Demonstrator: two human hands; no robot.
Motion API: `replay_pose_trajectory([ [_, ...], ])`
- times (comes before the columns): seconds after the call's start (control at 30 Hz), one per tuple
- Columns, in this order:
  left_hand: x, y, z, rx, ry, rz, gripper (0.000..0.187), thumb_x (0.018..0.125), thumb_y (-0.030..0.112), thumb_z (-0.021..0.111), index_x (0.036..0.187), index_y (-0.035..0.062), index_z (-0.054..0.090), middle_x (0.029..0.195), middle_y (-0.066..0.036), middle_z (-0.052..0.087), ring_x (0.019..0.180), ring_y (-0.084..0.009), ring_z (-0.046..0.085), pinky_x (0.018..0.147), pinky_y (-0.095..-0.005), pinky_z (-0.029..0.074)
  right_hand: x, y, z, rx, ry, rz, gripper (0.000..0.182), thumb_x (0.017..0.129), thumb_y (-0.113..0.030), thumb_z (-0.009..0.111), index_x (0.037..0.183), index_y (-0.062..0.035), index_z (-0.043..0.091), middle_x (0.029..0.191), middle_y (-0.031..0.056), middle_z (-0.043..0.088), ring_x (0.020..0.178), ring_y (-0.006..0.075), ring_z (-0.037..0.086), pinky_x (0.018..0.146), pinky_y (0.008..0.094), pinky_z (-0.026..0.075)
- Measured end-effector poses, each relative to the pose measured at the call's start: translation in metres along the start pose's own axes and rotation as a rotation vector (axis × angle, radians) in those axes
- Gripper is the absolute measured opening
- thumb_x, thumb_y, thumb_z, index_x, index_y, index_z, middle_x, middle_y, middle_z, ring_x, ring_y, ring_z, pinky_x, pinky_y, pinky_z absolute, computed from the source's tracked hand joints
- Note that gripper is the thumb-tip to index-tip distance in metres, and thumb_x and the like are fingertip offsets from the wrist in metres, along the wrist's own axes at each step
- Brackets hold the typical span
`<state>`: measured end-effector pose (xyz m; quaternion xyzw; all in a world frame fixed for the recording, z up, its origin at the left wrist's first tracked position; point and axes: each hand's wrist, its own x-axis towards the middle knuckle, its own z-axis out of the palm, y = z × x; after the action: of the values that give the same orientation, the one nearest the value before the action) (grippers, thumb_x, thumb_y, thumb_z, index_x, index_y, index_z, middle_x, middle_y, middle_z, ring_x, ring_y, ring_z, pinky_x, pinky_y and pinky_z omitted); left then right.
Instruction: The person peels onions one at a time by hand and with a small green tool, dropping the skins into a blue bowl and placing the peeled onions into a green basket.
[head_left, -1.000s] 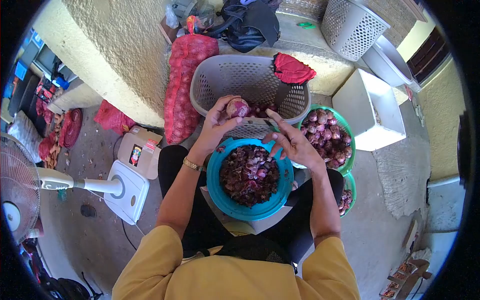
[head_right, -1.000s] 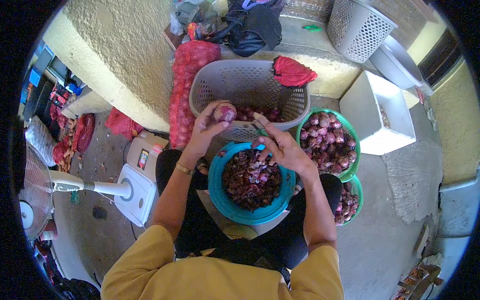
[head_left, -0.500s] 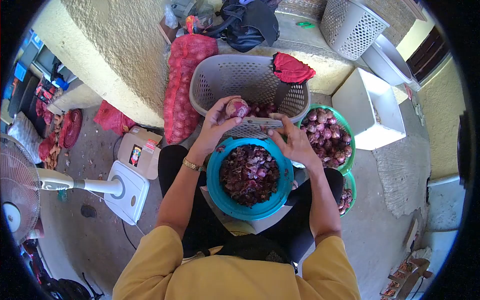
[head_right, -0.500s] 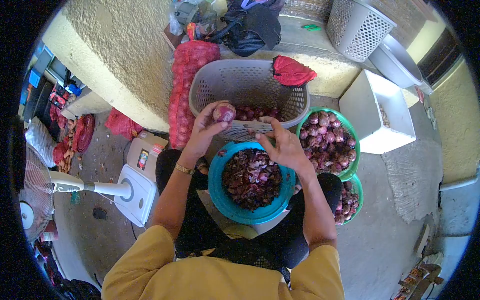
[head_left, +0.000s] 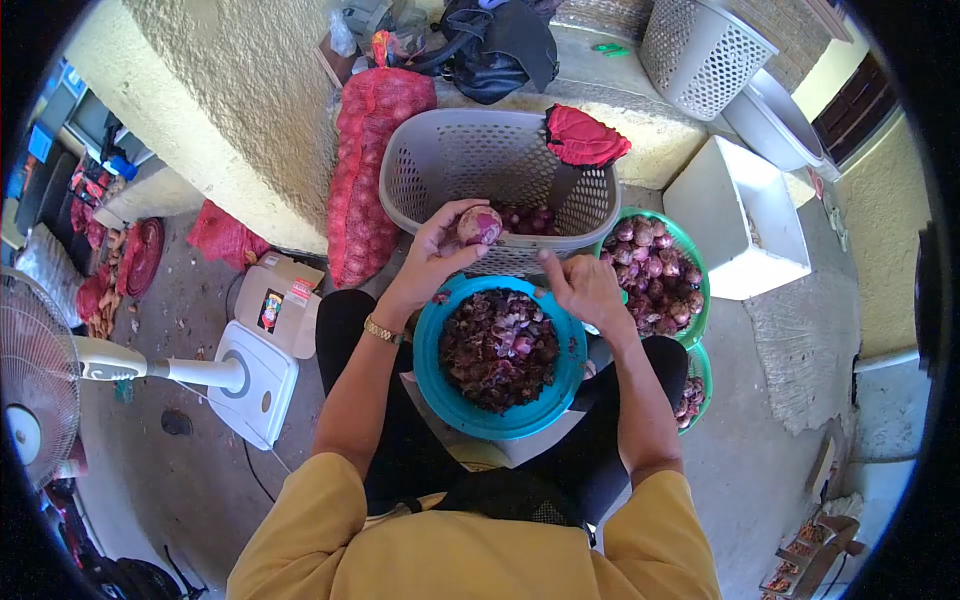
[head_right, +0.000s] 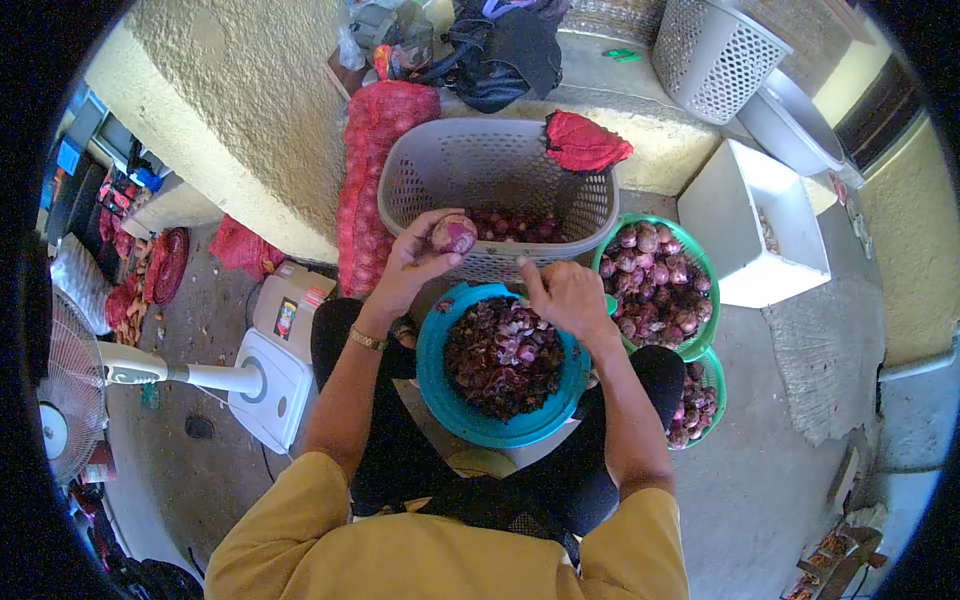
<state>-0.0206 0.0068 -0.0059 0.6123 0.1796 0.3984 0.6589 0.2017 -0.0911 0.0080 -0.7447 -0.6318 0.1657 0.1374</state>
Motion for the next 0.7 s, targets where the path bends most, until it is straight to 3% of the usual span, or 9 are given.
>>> replay_pose_trajectory([
  [0.13, 0.001, 0.000, 0.000, -0.025, -0.024, -0.005, 0.055, 0.086, -0.002, 0.066, 0.137, 0.0037, 0.045, 0.126, -0.006, 0.054, 0.118, -0.0142, 0.052, 0.104, -0.0292, 0.042, 0.002, 0.016, 0.018, 0.086, 0.076, -0.019, 0.068, 0.101, -0.049, 0.030, 0.076, -0.0044, 0.075, 0.078, 0.0230, 0.068, 0.080, 0.0432, 0.064, 0.081, 0.0480, 0.050],
  [0.23, -0.001, 0.004, 0.004, -0.021, 0.021, 0.008, 0.055, 0.086, -0.003, 0.066, 0.135, 0.0038, 0.044, 0.126, -0.006, 0.053, 0.119, -0.0144, 0.052, 0.105, -0.0298, 0.041, 0.001, 0.015, 0.011, 0.121, -0.006, 0.018, 0.072, 0.102, -0.048, 0.020, 0.087, -0.0025, 0.074, 0.090, 0.0240, 0.068, 0.093, 0.0439, 0.062, 0.091, 0.0482, 0.046],
  [0.3, -0.001, 0.000, 0.002, -0.065, 0.039, 0.021, 0.053, 0.085, -0.003, 0.067, 0.132, 0.0036, 0.045, 0.127, -0.006, 0.053, 0.118, -0.0148, 0.052, 0.104, -0.0305, 0.042, 0.001, 0.020, 0.007, 0.204, -0.118, -0.063, 0.057, 0.103, -0.046, 0.030, 0.111, -0.0013, 0.065, 0.103, 0.0228, 0.067, 0.098, 0.0368, 0.064, 0.093, 0.0430, 0.046],
  [0.33, 0.000, -0.002, 0.000, -0.064, 0.039, 0.022, 0.053, 0.085, -0.003, 0.067, 0.132, 0.0036, 0.045, 0.127, -0.006, 0.053, 0.118, -0.0148, 0.052, 0.104, -0.0305, 0.042, -0.001, 0.021, 0.005, 0.205, -0.118, -0.064, 0.057, 0.103, -0.046, 0.030, 0.111, -0.0013, 0.065, 0.103, 0.0228, 0.067, 0.098, 0.0368, 0.064, 0.093, 0.0430, 0.046],
  [0.4, 0.002, -0.005, -0.003, -0.056, -0.009, 0.047, 0.050, 0.084, -0.004, 0.067, 0.129, 0.0035, 0.047, 0.126, -0.007, 0.054, 0.118, -0.0152, 0.053, 0.105, -0.0312, 0.042, -0.008, 0.020, -0.002, 0.347, -0.237, -0.165, 0.043, 0.102, -0.037, 0.044, 0.128, -0.0025, 0.050, 0.109, 0.0191, 0.065, 0.099, 0.0266, 0.063, 0.092, 0.0372, 0.046],
  [0.53, 0.001, -0.006, -0.003, -0.073, -0.023, 0.037, 0.050, 0.084, -0.004, 0.067, 0.129, 0.0039, 0.047, 0.125, -0.007, 0.054, 0.118, -0.0155, 0.053, 0.104, -0.0316, 0.043, -0.001, 0.037, 0.018, 0.551, -0.179, -0.311, 0.039, 0.101, -0.027, 0.053, 0.131, -0.0033, 0.046, 0.102, 0.0135, 0.064, 0.094, 0.0187, 0.059, 0.087, 0.0319, 0.046],
  [0.6, 0.001, 0.002, 0.003, -0.059, -0.043, 0.008, 0.048, 0.086, 0.001, 0.066, 0.130, 0.0045, 0.047, 0.125, -0.007, 0.055, 0.119, -0.0162, 0.053, 0.105, -0.0333, 0.042, -0.001, 0.026, 0.005, 0.678, -0.194, -0.073, 0.033, 0.103, -0.026, 0.049, 0.127, -0.0033, 0.051, 0.093, 0.0068, 0.061, 0.088, 0.0141, 0.057, 0.082, 0.0282, 0.046],
  [0.63, 0.000, 0.003, 0.004, -0.058, -0.042, 0.008, 0.048, 0.086, 0.001, 0.066, 0.130, 0.0045, 0.047, 0.125, -0.007, 0.055, 0.119, -0.0162, 0.053, 0.105, -0.0333, 0.042, 0.000, 0.025, 0.005, 0.678, -0.194, -0.074, 0.033, 0.103, -0.026, 0.049, 0.127, -0.0033, 0.051, 0.093, 0.0068, 0.061, 0.088, 0.0141, 0.057, 0.082, 0.0282, 0.046],
  [0.7, -0.001, 0.004, 0.007, -0.131, -0.011, -0.044, 0.037, 0.092, 0.014, 0.062, 0.126, 0.0051, 0.049, 0.120, -0.007, 0.056, 0.112, -0.0155, 0.055, 0.098, -0.0317, 0.046, 0.003, 0.021, 0.004, 0.791, 0.075, -0.308, 0.031, 0.103, -0.028, 0.049, 0.121, -0.0039, 0.056, 0.087, 0.0024, 0.057, 0.079, 0.0097, 0.053, 0.072, 0.0247, 0.045],
])
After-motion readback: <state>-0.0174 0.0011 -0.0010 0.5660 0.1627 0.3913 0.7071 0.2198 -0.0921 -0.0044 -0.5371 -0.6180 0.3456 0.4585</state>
